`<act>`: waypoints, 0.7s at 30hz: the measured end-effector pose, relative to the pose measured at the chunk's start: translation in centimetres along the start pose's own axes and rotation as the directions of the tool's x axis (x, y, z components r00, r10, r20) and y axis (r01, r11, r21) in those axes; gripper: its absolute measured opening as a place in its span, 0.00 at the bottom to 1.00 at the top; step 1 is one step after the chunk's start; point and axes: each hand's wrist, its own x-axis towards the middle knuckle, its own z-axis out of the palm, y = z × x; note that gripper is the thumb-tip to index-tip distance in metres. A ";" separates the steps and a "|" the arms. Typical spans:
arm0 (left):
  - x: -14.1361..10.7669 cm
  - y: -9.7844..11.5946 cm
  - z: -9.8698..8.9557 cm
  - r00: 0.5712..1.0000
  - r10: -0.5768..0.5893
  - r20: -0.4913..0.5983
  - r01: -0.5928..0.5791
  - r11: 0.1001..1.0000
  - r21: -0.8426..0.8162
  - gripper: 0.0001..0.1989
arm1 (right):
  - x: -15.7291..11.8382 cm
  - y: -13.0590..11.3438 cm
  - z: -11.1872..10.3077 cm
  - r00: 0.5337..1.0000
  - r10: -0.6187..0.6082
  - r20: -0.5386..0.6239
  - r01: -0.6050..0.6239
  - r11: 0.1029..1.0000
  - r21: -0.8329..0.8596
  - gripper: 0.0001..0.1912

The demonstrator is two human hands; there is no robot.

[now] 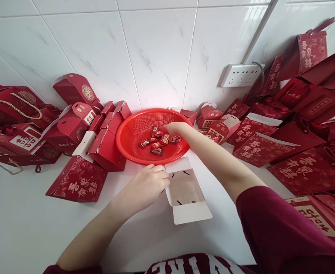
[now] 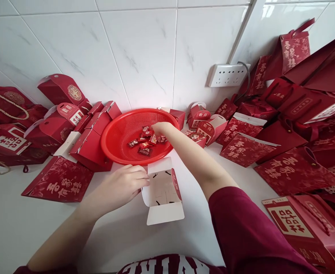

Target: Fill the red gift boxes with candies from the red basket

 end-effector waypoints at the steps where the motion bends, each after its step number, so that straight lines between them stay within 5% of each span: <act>1: 0.1 0.0 0.2 0.999 -0.027 0.025 0.027 1.000 -0.003 0.13 | 0.6 0.0 0.3 0.999 0.029 0.027 -0.028 0.999 -0.017 0.26; 5: 0.6 0.0 0.8 0.992 -0.058 0.112 0.063 0.997 -0.040 0.16 | 1.7 0.2 1.4 0.990 0.089 0.113 -0.080 0.993 -0.087 0.17; 10: 0.9 0.1 1.3 0.990 -0.034 0.134 0.059 0.981 -0.187 0.19 | 1.7 0.5 1.7 0.992 0.088 0.086 -0.074 0.986 -0.152 0.17; 13: 0.9 0.1 1.3 0.986 -0.021 0.167 0.061 0.970 -0.236 0.19 | 1.2 0.8 1.2 0.998 0.055 0.031 -0.050 0.989 -0.142 0.16; 16: 0.9 0.1 1.1 0.979 0.011 0.202 0.052 0.950 -0.307 0.37 | 0.4 1.1 0.8 0.998 0.004 -0.060 -0.009 0.995 -0.095 0.16; 21: 1.1 -0.2 0.9 0.972 0.000 0.235 0.082 0.938 -0.337 0.22 | -2.1 1.4 0.8 0.961 -0.038 -0.275 0.054 0.997 0.051 0.13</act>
